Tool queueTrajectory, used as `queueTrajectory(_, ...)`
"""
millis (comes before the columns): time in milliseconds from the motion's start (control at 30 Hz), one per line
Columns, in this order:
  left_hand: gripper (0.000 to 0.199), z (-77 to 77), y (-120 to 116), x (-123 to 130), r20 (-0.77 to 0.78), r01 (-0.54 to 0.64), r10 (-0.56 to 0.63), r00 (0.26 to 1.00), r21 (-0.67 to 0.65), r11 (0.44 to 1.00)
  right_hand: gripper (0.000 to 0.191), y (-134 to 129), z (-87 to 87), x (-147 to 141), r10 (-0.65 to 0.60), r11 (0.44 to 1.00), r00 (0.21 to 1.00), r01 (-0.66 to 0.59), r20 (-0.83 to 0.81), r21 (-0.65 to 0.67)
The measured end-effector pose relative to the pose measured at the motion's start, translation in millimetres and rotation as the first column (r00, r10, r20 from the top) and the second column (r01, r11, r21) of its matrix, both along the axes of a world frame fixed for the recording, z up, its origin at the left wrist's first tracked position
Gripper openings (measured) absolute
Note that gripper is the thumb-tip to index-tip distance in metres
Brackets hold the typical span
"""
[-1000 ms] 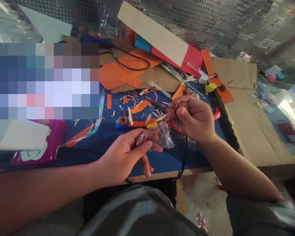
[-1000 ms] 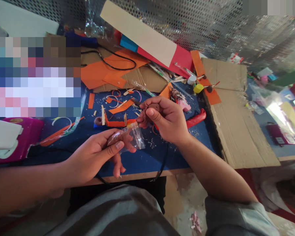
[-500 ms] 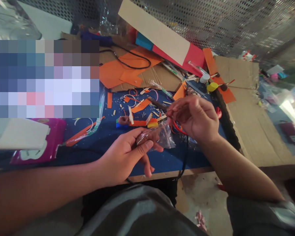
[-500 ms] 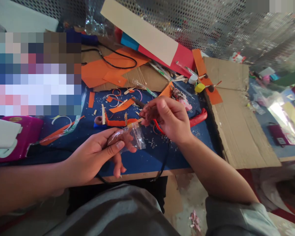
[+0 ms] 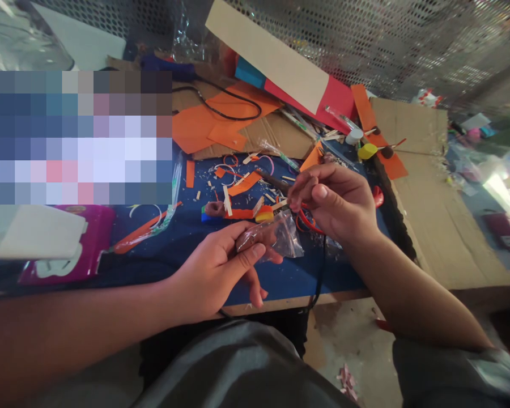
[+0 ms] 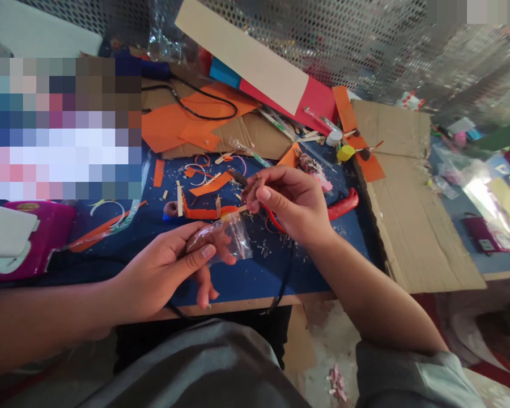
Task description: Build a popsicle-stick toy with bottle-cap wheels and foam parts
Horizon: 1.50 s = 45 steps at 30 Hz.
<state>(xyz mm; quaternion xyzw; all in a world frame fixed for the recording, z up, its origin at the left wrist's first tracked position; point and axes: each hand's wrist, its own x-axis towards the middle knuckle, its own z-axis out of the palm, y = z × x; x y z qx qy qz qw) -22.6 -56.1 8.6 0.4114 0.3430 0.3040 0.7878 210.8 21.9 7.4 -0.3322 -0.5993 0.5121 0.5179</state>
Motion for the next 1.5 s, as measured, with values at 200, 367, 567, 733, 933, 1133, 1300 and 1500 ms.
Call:
queueTrajectory(200, 0.03, 0.6, 0.7, 0.9, 0.0, -0.003, 0.003, 1.0, 0.026, 1.0, 0.03, -1.3, 1.6, -0.5, -0.008, 0.998, 1.0, 0.008, 0.003, 0.054)
queueTrajectory(367, 0.032, 0.5, 0.4, 0.4, -0.012, -0.005, 0.006, 1.0, 0.013, 1.0, 0.044, -2.3, 4.0, -0.5, -0.017, 0.998, 1.0, 0.017, 0.007, 0.067)
queueTrajectory(567, 0.031, 1.1, 0.5, 0.7, -0.007, -0.007, 0.007, 1.0, 0.013, 1.0, 0.054, -3.9, 6.1, 2.7, 0.045, 0.999, 0.998, -0.045, -0.047, -0.003)
queueTrajectory(733, 0.026, 1.2, 0.7, 1.4, -0.001, -0.007, 0.007, 1.0, 0.013, 1.0, 0.03, -2.3, 8.4, 4.8, 0.111, 0.98, 0.988, -0.126, -0.105, -0.155)
queueTrajectory(933, 0.027, 2.1, 1.1, 0.6, 0.001, -0.008, 0.008, 1.0, 0.015, 1.0, 0.029, 0.4, 9.2, 5.8, 0.146, 0.939, 0.981, -0.179, -0.13, -0.295)
queueTrajectory(1133, 0.036, 1.7, 0.3, 0.1, 0.009, -0.027, 0.027, 1.0, 0.001, 1.0, 0.032, 3.3, 8.6, 3.5, 0.115, 0.922, 0.984, -0.158, -0.139, -0.353)
queueTrajectory(1300, 0.044, 0.2, -0.1, -0.5, 0.028, -0.03, 0.03, 0.999, -0.005, 1.0, 0.034, 3.4, 6.6, 0.5, 0.004, 0.944, 0.997, -0.03, -0.08, -0.327)
queueTrajectory(1500, 0.05, 2.5, 0.9, -0.5, 0.052, -0.021, 0.022, 0.998, -0.02, 1.0, 0.046, -2.5, 11.1, 0.9, 0.079, 0.964, 0.995, -0.092, -0.062, -0.251)
